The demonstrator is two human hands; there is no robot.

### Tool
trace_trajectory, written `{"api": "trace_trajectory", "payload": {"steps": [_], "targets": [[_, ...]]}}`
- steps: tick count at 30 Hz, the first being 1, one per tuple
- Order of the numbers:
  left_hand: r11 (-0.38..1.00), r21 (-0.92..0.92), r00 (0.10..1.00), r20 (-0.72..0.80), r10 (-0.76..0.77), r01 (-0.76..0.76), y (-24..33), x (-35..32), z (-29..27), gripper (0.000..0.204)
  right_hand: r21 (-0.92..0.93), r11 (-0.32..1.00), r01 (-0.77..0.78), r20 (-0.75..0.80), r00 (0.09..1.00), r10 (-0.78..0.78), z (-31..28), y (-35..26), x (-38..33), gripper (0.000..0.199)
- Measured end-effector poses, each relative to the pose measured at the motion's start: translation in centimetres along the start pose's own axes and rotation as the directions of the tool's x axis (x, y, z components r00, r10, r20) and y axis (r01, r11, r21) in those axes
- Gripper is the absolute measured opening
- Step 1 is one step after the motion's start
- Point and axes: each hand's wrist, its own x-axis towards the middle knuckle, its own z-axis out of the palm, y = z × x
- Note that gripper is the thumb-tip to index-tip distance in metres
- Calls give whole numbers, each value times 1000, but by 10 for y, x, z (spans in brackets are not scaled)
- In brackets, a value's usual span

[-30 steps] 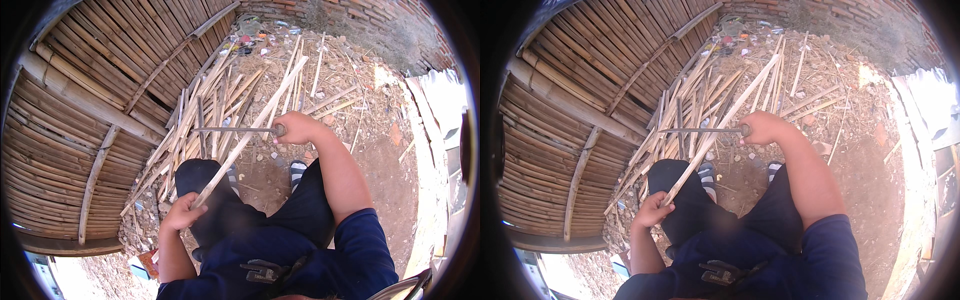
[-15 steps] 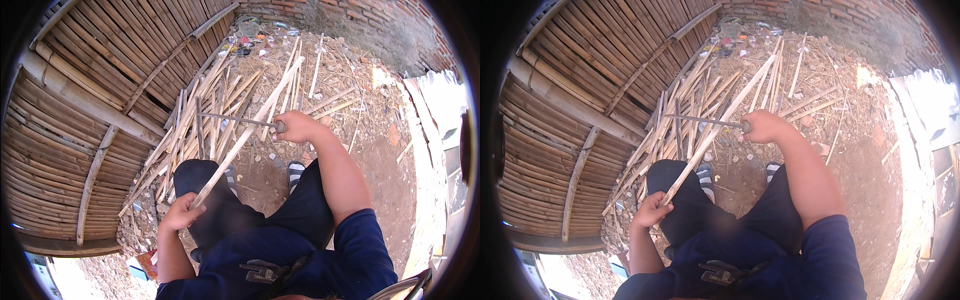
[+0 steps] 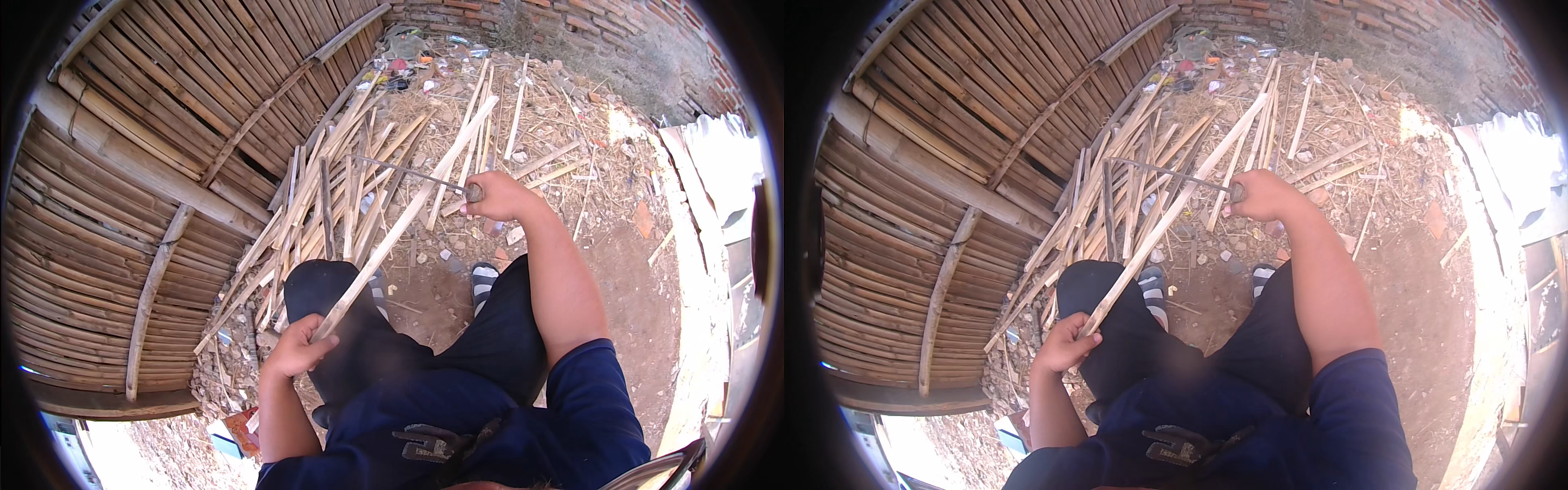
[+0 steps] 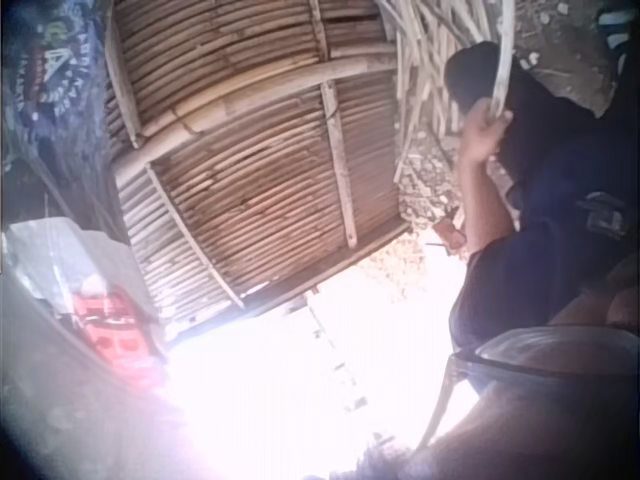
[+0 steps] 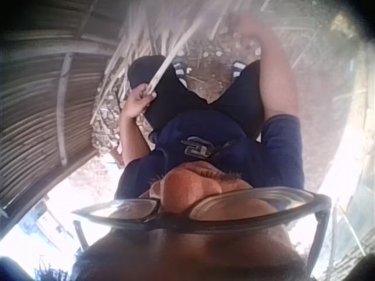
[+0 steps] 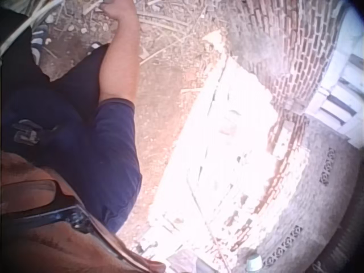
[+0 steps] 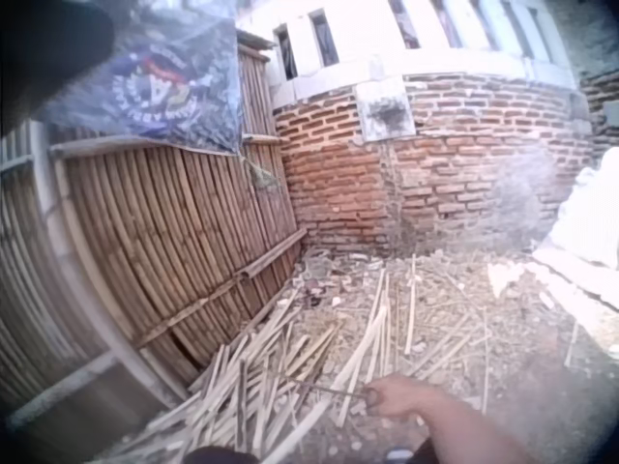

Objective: The person is using a knife to whittle and shape a thin bamboo strip while sitting on the ground near a pile of similar bamboo pieces.

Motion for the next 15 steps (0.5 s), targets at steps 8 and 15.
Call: {"api": "trace_trajectory", "payload": {"steps": [8, 15], "targets": [[1000, -13, 1000, -3, 4, -4, -5, 1, -2, 18, -53, 983, 174, 32, 984, -173, 21, -20, 1, 52], [1000, -25, 1000, 1, -14, 14, -1, -1, 0, 17, -60, 961, 269, 36, 963, -267, 29, -13, 4, 50]]}}
